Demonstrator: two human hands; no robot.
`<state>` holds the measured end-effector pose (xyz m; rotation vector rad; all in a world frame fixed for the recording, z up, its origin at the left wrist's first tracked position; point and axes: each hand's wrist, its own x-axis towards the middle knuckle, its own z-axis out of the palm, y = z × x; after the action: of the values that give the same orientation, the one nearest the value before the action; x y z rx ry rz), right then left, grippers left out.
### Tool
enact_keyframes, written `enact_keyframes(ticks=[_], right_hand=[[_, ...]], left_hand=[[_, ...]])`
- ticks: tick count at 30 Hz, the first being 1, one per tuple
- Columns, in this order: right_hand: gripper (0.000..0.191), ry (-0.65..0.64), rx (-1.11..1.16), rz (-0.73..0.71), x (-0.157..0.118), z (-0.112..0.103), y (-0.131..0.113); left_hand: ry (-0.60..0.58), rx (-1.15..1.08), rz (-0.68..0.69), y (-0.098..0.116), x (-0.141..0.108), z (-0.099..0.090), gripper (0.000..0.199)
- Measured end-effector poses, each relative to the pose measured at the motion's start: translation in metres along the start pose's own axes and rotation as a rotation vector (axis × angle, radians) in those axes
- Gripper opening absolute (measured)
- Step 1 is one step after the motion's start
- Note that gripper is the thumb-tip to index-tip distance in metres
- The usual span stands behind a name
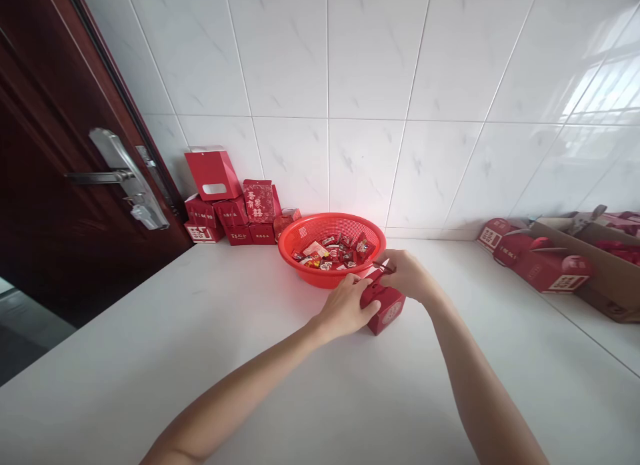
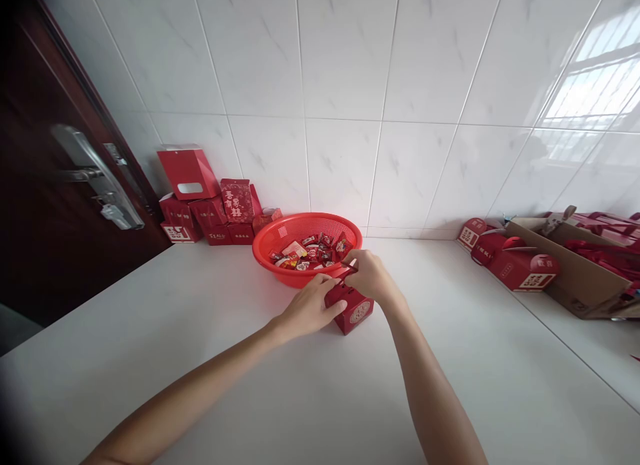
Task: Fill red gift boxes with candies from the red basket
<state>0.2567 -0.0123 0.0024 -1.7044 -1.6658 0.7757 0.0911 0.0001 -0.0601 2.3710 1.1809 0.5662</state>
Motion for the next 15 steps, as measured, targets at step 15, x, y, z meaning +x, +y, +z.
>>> enact_keyframes(ticks=[15], right_hand=[[0.021,0.246,-0.541,0.052,-0.007,0.007,-0.013]], left_hand=[[0.003,-0.063,-0.031,-0.006,0.012,0.011,0.032]])
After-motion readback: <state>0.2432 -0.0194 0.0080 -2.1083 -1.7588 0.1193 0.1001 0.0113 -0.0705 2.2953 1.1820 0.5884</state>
